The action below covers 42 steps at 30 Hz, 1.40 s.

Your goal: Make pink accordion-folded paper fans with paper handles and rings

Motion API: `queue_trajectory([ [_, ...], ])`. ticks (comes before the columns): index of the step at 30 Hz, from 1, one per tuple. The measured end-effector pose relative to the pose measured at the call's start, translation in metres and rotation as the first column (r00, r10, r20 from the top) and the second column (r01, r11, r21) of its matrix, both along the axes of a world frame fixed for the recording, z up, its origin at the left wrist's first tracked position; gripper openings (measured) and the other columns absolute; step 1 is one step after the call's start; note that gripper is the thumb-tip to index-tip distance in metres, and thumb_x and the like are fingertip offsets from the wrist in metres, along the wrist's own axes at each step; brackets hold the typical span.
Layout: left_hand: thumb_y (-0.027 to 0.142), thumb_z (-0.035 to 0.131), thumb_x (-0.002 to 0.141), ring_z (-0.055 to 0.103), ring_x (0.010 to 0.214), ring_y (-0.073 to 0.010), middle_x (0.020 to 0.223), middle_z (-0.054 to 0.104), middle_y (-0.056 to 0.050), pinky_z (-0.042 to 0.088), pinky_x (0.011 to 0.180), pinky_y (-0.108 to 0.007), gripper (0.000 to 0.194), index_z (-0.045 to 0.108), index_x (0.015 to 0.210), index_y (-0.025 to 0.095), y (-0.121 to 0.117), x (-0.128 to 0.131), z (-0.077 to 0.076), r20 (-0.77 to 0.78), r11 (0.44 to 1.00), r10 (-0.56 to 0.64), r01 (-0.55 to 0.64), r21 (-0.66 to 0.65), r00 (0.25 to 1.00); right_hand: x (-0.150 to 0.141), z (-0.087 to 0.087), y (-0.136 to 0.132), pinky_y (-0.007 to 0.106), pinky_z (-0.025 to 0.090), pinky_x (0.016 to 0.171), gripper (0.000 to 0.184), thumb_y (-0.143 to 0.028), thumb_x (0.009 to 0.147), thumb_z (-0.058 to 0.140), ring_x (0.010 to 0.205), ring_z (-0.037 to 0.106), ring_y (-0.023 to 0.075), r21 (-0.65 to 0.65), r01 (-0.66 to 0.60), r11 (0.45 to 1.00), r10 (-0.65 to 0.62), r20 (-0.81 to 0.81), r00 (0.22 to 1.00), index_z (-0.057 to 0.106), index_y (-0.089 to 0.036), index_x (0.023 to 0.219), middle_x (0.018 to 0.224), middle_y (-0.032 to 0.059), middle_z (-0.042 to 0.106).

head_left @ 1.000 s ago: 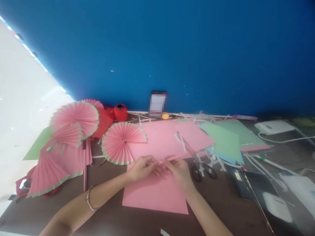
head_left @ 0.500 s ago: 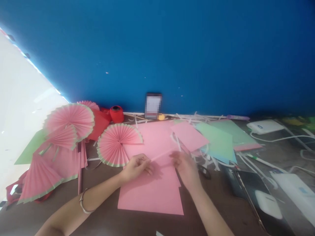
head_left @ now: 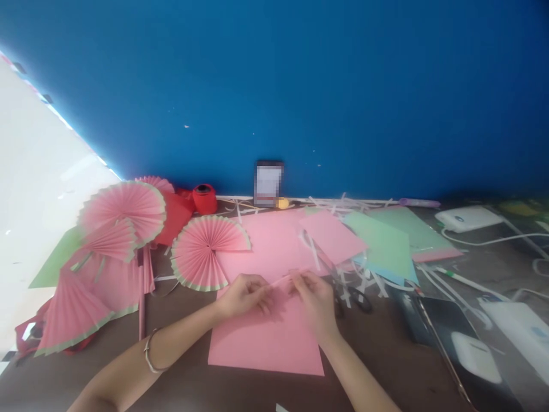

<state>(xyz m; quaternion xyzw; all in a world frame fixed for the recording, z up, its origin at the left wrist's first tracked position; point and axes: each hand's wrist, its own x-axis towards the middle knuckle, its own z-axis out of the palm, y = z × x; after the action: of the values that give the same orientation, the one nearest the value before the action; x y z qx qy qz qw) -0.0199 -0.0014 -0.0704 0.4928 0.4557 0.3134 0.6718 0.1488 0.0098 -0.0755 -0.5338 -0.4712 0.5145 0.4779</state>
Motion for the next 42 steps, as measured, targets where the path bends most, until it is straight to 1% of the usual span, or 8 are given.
queue_trajectory([
  [10,0.052,0.055,0.076,0.069,0.067,-0.0241,0.076,0.070,-0.015,0.053,0.056,-0.030,0.042,0.055,0.082,0.010,-0.002,-0.003,-0.010,0.192,0.996,-0.049,0.063,-0.065,0.980,0.008,-0.008,0.005,0.026,0.045,0.054,0.027,-0.041,0.072,0.065,0.050,0.054,0.0130,0.025,0.096,0.995,-0.094,-0.074,0.993,0.061,-0.016,0.060,0.050,-0.0003,0.056],
  [14,0.052,0.054,0.077,0.069,0.067,-0.0235,0.082,0.070,-0.016,0.051,0.054,-0.028,0.043,0.057,0.083,0.010,-0.002,-0.004,-0.008,0.151,0.997,-0.070,0.075,-0.029,0.986,0.010,-0.008,0.006,0.025,0.045,0.053,0.025,-0.039,0.072,0.066,0.050,0.054,0.0122,0.046,0.116,0.992,-0.110,-0.111,0.988,0.063,-0.017,0.062,0.051,-0.0010,0.056],
  [18,0.054,0.053,0.076,0.069,0.065,-0.0227,0.077,0.070,-0.016,0.050,0.053,-0.026,0.047,0.059,0.082,0.009,-0.001,-0.006,-0.003,0.086,0.997,-0.066,0.068,-0.023,0.994,0.015,-0.011,0.009,0.029,0.049,0.054,0.023,-0.040,0.071,0.066,0.051,0.058,0.0145,0.036,0.105,0.994,-0.102,-0.083,0.991,0.065,-0.017,0.070,0.055,0.0009,0.061],
  [24,0.053,0.056,0.075,0.068,0.066,-0.0218,0.076,0.070,-0.012,0.051,0.055,-0.026,0.044,0.062,0.083,0.010,0.001,-0.007,-0.003,0.077,0.997,-0.065,0.068,-0.034,0.995,0.017,-0.012,0.009,0.029,0.050,0.052,0.021,-0.038,0.071,0.066,0.050,0.058,0.0148,0.083,0.119,0.989,-0.115,-0.050,0.992,0.065,-0.018,0.070,0.054,0.0004,0.060],
  [30,0.051,0.055,0.076,0.068,0.069,-0.0222,0.078,0.071,-0.010,0.051,0.056,-0.026,0.041,0.066,0.084,0.012,-0.001,-0.006,-0.002,0.040,0.997,-0.075,0.076,-0.019,0.996,0.004,-0.001,0.002,0.026,0.048,0.052,0.023,-0.040,0.071,0.066,0.050,0.056,0.0129,0.033,0.010,0.999,-0.007,-0.066,0.998,0.064,-0.017,0.068,0.054,0.0006,0.060],
  [33,0.051,0.054,0.078,0.067,0.062,-0.0196,0.074,0.070,-0.010,0.050,0.053,-0.025,0.041,0.066,0.080,0.011,-0.001,-0.006,-0.003,-0.007,0.998,-0.041,0.041,0.044,0.999,-0.003,0.001,0.000,0.025,0.047,0.053,0.024,-0.039,0.068,0.069,0.054,0.056,0.0124,-0.047,-0.094,0.994,0.086,-0.153,0.984,0.063,-0.016,0.073,0.058,0.0007,0.061],
  [36,0.050,0.052,0.079,0.066,0.058,-0.0173,0.075,0.070,-0.010,0.049,0.051,-0.023,0.042,0.067,0.078,0.011,-0.001,-0.007,-0.006,-0.059,0.991,-0.037,0.044,0.124,0.998,-0.010,0.000,-0.002,0.024,0.045,0.052,0.026,-0.040,0.064,0.072,0.053,0.056,0.0123,-0.107,-0.194,0.975,0.173,-0.180,0.968,0.062,-0.016,0.067,0.057,0.0004,0.061],
  [42,0.051,0.053,0.078,0.064,0.053,-0.0160,0.070,0.069,-0.009,0.047,0.045,-0.021,0.042,0.066,0.079,0.011,-0.001,-0.006,-0.012,-0.083,0.994,-0.031,0.039,0.102,0.996,-0.011,-0.002,-0.004,0.023,0.040,0.044,0.030,-0.043,0.064,0.070,0.044,0.052,0.0111,-0.086,-0.141,0.986,0.134,-0.080,0.988,0.060,-0.016,0.061,0.049,0.0003,0.059],
])
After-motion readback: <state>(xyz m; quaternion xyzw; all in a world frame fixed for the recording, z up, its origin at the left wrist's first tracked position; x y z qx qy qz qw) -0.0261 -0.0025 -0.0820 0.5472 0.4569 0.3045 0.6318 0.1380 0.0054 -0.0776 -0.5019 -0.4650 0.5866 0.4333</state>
